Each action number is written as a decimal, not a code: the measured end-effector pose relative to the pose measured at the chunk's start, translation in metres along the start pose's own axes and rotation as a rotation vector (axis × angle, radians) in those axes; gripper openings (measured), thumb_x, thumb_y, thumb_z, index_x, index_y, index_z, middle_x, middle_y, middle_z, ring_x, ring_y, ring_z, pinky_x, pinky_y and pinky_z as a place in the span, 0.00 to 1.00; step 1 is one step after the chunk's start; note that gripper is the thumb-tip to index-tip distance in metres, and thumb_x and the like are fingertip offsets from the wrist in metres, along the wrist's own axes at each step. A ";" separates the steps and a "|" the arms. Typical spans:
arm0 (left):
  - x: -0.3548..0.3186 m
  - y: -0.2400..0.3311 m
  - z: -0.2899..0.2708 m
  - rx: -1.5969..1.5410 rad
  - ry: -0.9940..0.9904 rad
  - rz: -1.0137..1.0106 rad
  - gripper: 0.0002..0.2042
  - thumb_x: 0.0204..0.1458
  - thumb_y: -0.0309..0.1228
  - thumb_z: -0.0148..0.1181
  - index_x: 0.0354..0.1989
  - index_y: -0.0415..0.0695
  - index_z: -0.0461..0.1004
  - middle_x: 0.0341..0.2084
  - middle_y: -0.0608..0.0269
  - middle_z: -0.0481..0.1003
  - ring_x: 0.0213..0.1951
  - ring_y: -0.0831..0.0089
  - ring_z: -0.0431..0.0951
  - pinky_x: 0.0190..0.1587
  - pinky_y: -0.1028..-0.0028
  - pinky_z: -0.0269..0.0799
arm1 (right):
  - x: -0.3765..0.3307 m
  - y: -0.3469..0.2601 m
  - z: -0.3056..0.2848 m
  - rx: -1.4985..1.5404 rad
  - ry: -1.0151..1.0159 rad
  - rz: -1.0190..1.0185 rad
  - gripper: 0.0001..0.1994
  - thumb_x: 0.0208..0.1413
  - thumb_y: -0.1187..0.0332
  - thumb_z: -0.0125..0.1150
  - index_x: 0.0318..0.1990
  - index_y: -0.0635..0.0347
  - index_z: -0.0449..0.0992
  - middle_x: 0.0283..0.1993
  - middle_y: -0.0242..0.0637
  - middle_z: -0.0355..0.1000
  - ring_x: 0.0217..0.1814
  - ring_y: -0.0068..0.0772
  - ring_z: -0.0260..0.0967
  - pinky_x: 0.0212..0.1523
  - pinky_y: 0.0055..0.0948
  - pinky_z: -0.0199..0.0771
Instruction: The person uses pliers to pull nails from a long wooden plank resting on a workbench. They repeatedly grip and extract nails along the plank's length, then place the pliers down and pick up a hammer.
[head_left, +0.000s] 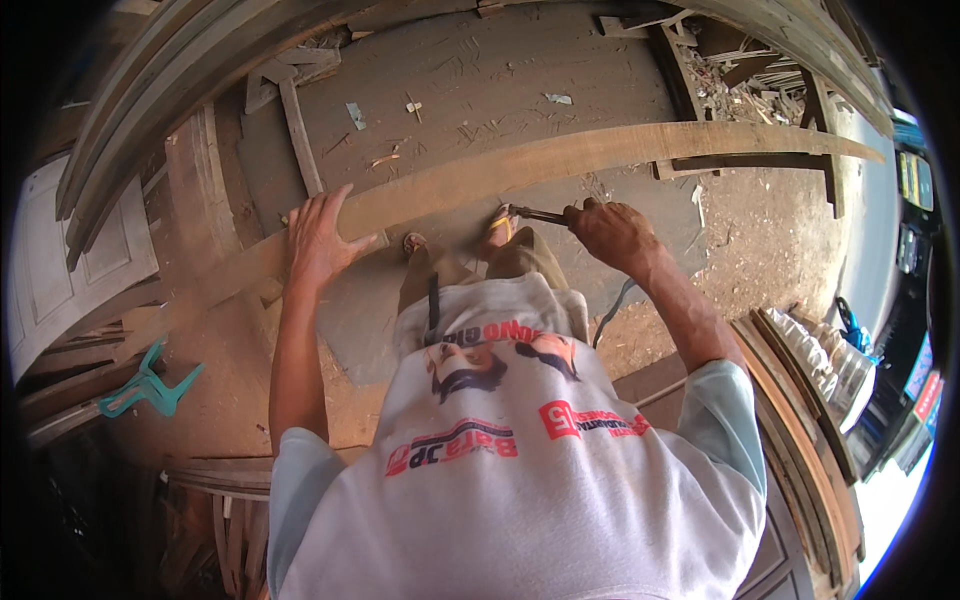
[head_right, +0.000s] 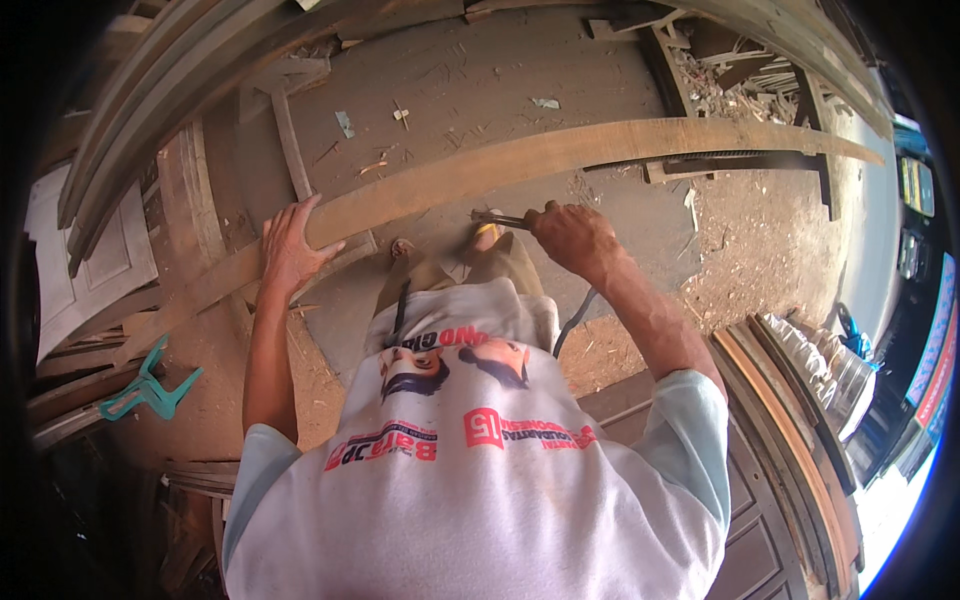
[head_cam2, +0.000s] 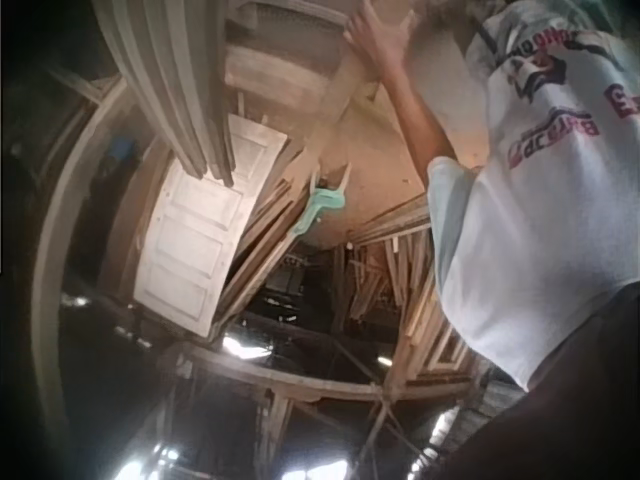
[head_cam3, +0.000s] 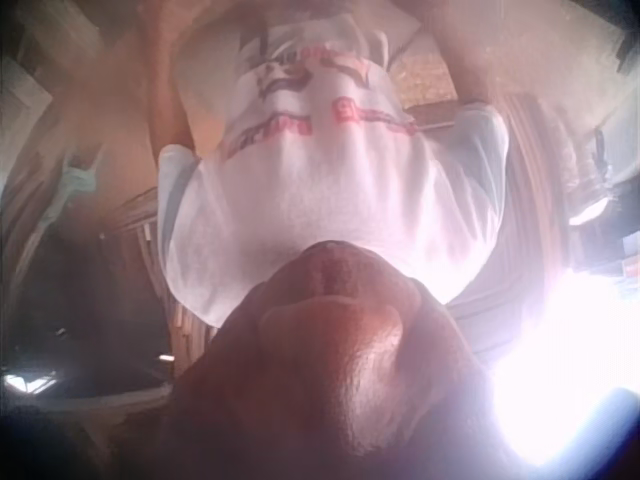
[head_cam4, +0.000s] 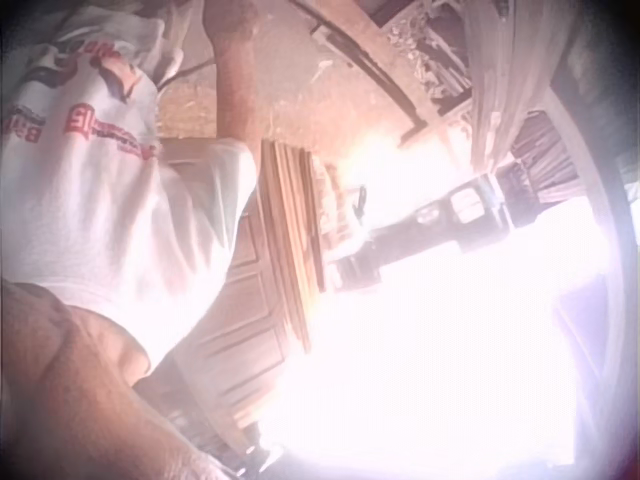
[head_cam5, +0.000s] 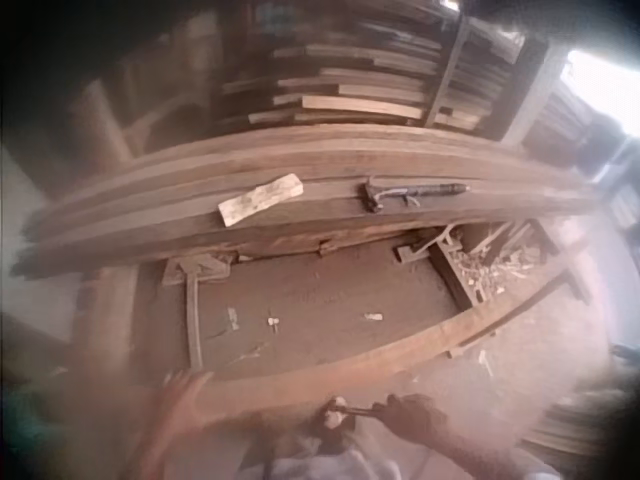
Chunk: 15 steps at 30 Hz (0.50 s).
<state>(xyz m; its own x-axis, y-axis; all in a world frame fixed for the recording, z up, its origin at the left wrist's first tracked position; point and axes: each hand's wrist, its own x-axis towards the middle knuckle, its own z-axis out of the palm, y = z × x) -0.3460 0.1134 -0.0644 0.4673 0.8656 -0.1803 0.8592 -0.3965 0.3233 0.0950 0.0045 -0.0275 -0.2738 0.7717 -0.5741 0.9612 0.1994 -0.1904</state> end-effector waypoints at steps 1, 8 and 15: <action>-0.001 -0.001 -0.002 0.013 -0.008 -0.003 0.44 0.41 0.44 0.82 0.70 0.51 0.68 0.58 0.56 0.76 0.62 0.56 0.74 0.65 0.55 0.64 | 0.002 0.010 0.001 -0.081 -0.020 0.001 0.09 0.71 0.69 0.50 0.49 0.57 0.77 0.39 0.51 0.81 0.45 0.50 0.84 0.45 0.46 0.86; -0.002 -0.002 -0.001 0.057 -0.035 -0.030 0.45 0.43 0.45 0.82 0.71 0.52 0.67 0.60 0.56 0.76 0.63 0.55 0.74 0.66 0.55 0.63 | 0.006 -0.006 0.059 0.587 0.034 -0.073 0.22 0.66 0.71 0.52 0.67 0.56 0.73 0.46 0.59 0.81 0.50 0.63 0.79 0.52 0.54 0.78; -0.007 -0.010 -0.014 -0.244 0.049 0.084 0.48 0.40 0.46 0.83 0.73 0.52 0.66 0.68 0.58 0.68 0.72 0.56 0.63 0.75 0.54 0.55 | 0.020 -0.153 0.082 1.013 0.188 0.099 0.23 0.69 0.66 0.52 0.68 0.65 0.69 0.53 0.64 0.78 0.60 0.63 0.76 0.61 0.48 0.74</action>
<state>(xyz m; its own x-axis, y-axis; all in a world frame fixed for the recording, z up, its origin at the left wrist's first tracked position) -0.3606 0.1162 -0.0531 0.5192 0.8487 -0.1004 0.7392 -0.3870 0.5512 -0.0600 -0.0599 -0.0748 -0.1022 0.8562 -0.5064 0.4771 -0.4045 -0.7802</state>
